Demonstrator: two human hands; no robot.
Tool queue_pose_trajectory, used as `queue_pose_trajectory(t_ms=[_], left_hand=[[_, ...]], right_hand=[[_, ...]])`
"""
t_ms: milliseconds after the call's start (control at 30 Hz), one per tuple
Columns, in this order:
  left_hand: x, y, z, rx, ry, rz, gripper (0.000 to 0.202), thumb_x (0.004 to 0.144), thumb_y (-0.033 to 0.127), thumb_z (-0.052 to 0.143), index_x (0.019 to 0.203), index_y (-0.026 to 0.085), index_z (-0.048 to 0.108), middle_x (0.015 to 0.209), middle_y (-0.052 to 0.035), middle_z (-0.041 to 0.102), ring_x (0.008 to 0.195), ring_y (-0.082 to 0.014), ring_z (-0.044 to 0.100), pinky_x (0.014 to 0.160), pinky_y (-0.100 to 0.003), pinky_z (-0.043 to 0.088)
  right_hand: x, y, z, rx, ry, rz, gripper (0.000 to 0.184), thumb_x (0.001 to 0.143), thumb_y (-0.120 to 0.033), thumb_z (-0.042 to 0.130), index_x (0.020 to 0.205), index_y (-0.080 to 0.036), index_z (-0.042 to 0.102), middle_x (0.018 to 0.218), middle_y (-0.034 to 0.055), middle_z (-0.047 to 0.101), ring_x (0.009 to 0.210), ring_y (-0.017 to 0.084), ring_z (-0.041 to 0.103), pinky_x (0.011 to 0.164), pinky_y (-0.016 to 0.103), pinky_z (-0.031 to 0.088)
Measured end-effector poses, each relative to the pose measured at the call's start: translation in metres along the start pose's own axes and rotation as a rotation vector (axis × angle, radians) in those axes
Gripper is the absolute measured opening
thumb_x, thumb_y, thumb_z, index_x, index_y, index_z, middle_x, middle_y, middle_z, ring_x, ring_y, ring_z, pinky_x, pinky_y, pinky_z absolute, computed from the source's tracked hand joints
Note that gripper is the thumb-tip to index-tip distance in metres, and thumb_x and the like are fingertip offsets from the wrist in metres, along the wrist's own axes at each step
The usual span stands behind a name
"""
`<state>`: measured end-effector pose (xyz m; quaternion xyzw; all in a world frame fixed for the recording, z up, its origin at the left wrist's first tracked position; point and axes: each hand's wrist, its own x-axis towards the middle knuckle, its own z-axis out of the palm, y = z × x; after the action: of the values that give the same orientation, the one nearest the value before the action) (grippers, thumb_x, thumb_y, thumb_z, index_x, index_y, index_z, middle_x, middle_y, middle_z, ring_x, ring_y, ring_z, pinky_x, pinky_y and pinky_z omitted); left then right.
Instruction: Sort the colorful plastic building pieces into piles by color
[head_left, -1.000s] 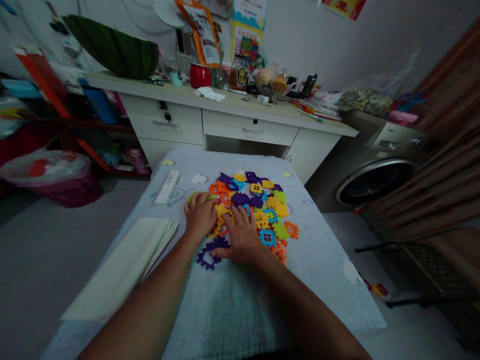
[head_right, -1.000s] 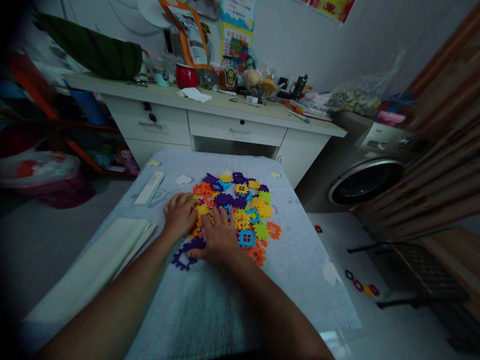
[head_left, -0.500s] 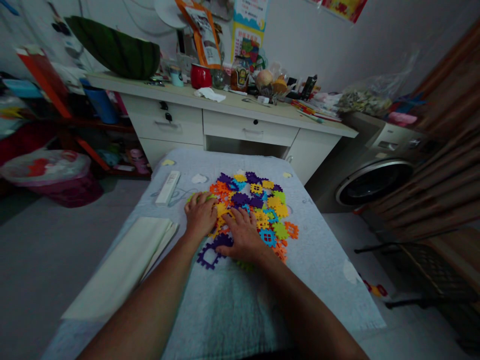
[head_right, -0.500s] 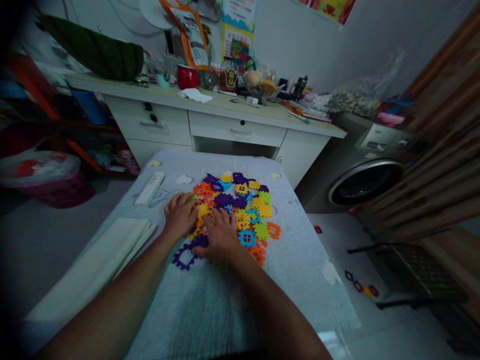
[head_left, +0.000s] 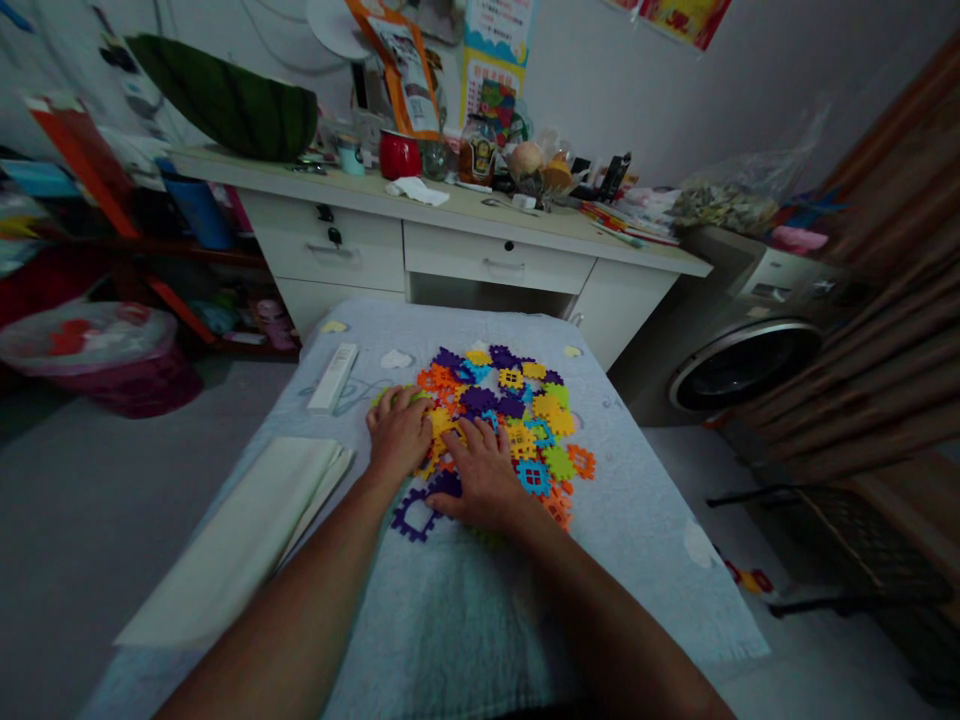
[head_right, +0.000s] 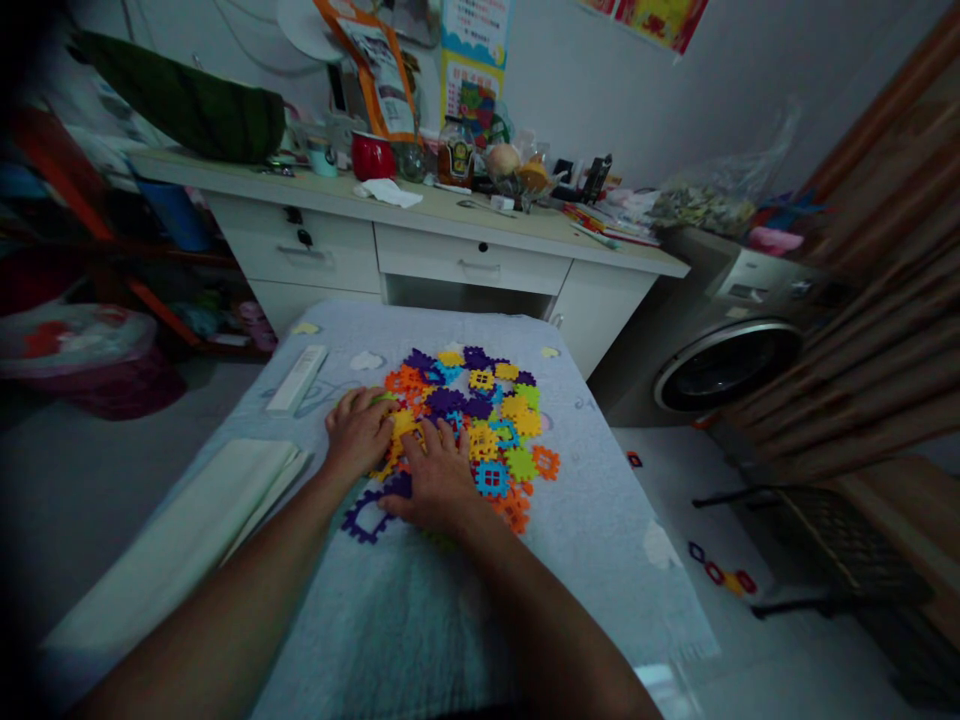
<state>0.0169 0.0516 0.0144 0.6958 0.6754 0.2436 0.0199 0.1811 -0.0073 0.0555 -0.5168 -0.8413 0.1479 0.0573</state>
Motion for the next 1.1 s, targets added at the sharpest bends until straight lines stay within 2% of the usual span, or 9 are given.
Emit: queue_pose_trajectory(t_ms=[233, 467, 700, 933, 1100], left_hand=[[0.0, -0.001, 0.001, 0.002, 0.009, 0.006, 0.031, 0.088, 0.023, 0.047, 0.108, 0.026, 0.07, 0.139, -0.0041, 0.057, 0.134, -0.0316, 0.038, 0.105, -0.053, 0.035], [0.0, 0.0, 0.0, 0.006, 0.011, 0.01, 0.03, 0.088, 0.023, 0.046, 0.106, 0.027, 0.069, 0.139, -0.0037, 0.058, 0.134, -0.0309, 0.039, 0.105, -0.052, 0.035], [0.0, -0.001, 0.001, -0.003, 0.009, 0.008, 0.03, 0.087, 0.022, 0.047, 0.106, 0.028, 0.069, 0.14, -0.0031, 0.057, 0.134, -0.0307, 0.037, 0.106, -0.052, 0.033], [0.0, -0.002, 0.001, 0.002, 0.005, 0.009, 0.031, 0.086, 0.021, 0.047, 0.106, 0.028, 0.069, 0.138, -0.0033, 0.057, 0.132, -0.0307, 0.039, 0.103, -0.052, 0.035], [0.0, -0.002, 0.001, 0.001, 0.003, 0.02, 0.031, 0.086, 0.021, 0.046, 0.107, 0.026, 0.069, 0.139, -0.0041, 0.057, 0.133, -0.0311, 0.038, 0.104, -0.052, 0.035]], right_hand=[[-0.001, 0.001, -0.001, -0.003, -0.015, -0.009, 0.09, 0.077, -0.062, 0.067, 0.151, -0.021, 0.035, 0.162, 0.0154, 0.022, 0.149, 0.038, 0.013, 0.118, 0.063, 0.009], [-0.002, 0.0, -0.002, -0.008, -0.024, -0.019, 0.091, 0.078, -0.069, 0.062, 0.151, -0.02, 0.035, 0.162, 0.0172, 0.022, 0.149, 0.039, 0.013, 0.117, 0.064, 0.008], [-0.001, 0.004, -0.004, 0.007, -0.062, -0.042, 0.092, 0.077, -0.061, 0.068, 0.152, -0.02, 0.033, 0.163, 0.0167, 0.02, 0.15, 0.039, 0.01, 0.118, 0.061, 0.012], [0.0, 0.008, -0.005, 0.028, -0.079, -0.104, 0.096, 0.077, -0.056, 0.071, 0.154, -0.017, 0.029, 0.162, 0.0205, 0.019, 0.15, 0.039, 0.009, 0.118, 0.058, 0.013], [0.0, 0.01, -0.001, 0.041, -0.026, -0.091, 0.095, 0.075, -0.058, 0.072, 0.152, -0.018, 0.034, 0.161, 0.0172, 0.024, 0.15, 0.038, 0.012, 0.119, 0.056, 0.014]])
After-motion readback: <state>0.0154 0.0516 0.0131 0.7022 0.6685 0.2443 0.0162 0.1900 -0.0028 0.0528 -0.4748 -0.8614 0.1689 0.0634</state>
